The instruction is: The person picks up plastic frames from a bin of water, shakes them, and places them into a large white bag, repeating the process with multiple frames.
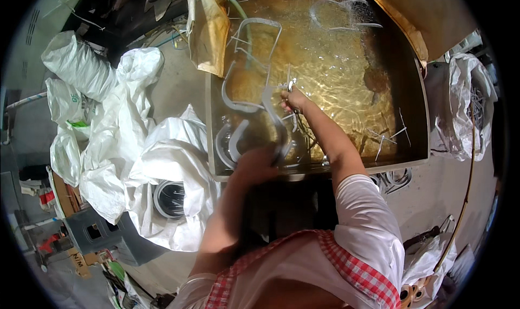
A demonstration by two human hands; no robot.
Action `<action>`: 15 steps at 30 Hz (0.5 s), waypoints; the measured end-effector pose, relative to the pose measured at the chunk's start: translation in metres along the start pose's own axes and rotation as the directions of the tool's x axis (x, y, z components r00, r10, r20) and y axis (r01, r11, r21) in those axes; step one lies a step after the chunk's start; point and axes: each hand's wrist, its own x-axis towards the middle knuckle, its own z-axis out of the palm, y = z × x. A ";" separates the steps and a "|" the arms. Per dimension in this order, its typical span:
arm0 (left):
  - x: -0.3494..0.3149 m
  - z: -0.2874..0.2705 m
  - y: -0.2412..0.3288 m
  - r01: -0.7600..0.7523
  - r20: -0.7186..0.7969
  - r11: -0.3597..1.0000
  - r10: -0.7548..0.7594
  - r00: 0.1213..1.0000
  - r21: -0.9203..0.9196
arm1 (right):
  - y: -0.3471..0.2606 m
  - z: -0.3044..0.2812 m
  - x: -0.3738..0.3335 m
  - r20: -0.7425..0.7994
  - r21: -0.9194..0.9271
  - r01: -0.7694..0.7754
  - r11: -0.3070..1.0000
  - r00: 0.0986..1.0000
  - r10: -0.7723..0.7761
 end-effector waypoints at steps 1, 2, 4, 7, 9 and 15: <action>0.004 0.003 -0.002 0.010 0.034 0.999 -0.012 0.999 0.032 | -0.005 0.001 -0.001 0.027 0.111 0.005 0.994 1.000 -0.008; 0.011 0.009 0.000 0.000 0.080 0.998 -0.005 0.997 0.056 | 0.003 -0.020 0.004 0.045 -0.083 0.136 0.987 0.990 -0.133; 0.019 0.018 0.001 -0.093 0.132 0.981 0.070 0.989 0.173 | 0.018 -0.052 0.018 0.102 -0.464 0.373 0.803 0.923 -0.370; 0.022 0.045 -0.024 0.000 0.100 0.988 -0.016 0.995 0.155 | -0.022 -0.078 -0.026 -0.226 0.194 0.152 0.969 0.968 -0.107; 0.031 0.058 -0.030 0.037 0.106 0.989 -0.052 0.993 0.142 | -0.051 -0.132 -0.076 -0.425 -0.032 0.197 0.980 0.885 -0.191; 0.059 0.114 -0.077 0.012 -0.013 0.928 -0.008 1.000 0.373 | -0.012 -0.338 -0.162 -0.746 -0.117 0.027 0.993 0.657 -0.106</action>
